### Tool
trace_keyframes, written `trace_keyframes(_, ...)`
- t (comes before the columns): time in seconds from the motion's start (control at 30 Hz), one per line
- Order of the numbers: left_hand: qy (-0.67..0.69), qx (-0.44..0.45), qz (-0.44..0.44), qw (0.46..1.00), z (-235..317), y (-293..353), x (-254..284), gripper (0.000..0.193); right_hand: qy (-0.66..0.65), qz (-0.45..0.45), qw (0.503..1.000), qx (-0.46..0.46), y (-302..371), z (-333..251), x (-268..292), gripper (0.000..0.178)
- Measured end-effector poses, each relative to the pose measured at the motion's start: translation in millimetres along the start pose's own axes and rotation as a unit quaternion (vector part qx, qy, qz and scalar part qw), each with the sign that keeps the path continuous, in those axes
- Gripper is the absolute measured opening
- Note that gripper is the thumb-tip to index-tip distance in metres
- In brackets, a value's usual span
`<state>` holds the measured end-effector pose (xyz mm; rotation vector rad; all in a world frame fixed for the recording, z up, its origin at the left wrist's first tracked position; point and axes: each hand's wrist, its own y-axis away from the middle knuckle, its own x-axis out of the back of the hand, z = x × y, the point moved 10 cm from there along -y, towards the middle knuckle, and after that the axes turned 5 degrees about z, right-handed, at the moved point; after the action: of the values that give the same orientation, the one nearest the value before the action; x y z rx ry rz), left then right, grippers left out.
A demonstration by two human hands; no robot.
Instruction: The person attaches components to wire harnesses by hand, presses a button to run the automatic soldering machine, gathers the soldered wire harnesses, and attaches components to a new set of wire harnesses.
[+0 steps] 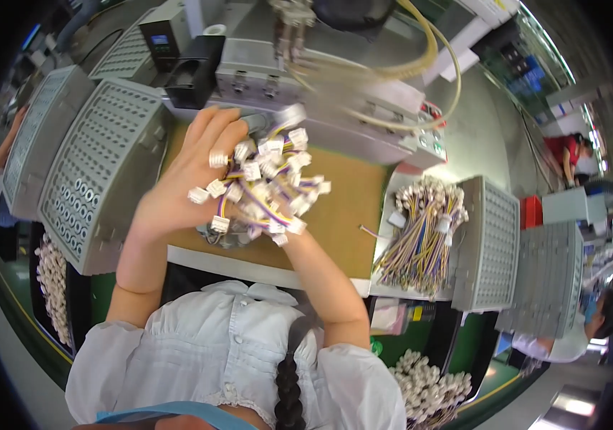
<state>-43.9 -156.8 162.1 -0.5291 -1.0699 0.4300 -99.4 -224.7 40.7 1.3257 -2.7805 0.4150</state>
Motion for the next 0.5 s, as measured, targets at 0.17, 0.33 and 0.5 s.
trace_keyframes(0.17,-0.009,0.137,-0.043,0.990,-56.5,33.8,34.9,0.079,-0.421,0.091,0.896,-0.106,-10.2,13.4,6.7,0.036)
trace_keyframes(0.33,0.022,-0.163,0.090,0.982,0.1,84.2,-19.4,0.056,0.198,-0.032,0.937,0.285,-12.6,-105.9,-20.0,0.042)
trace_keyframes(0.5,0.684,0.202,0.052,0.699,-64.0,63.6,-80.1,0.052,0.420,-0.164,0.887,0.104,12.6,-93.0,23.6,0.047)
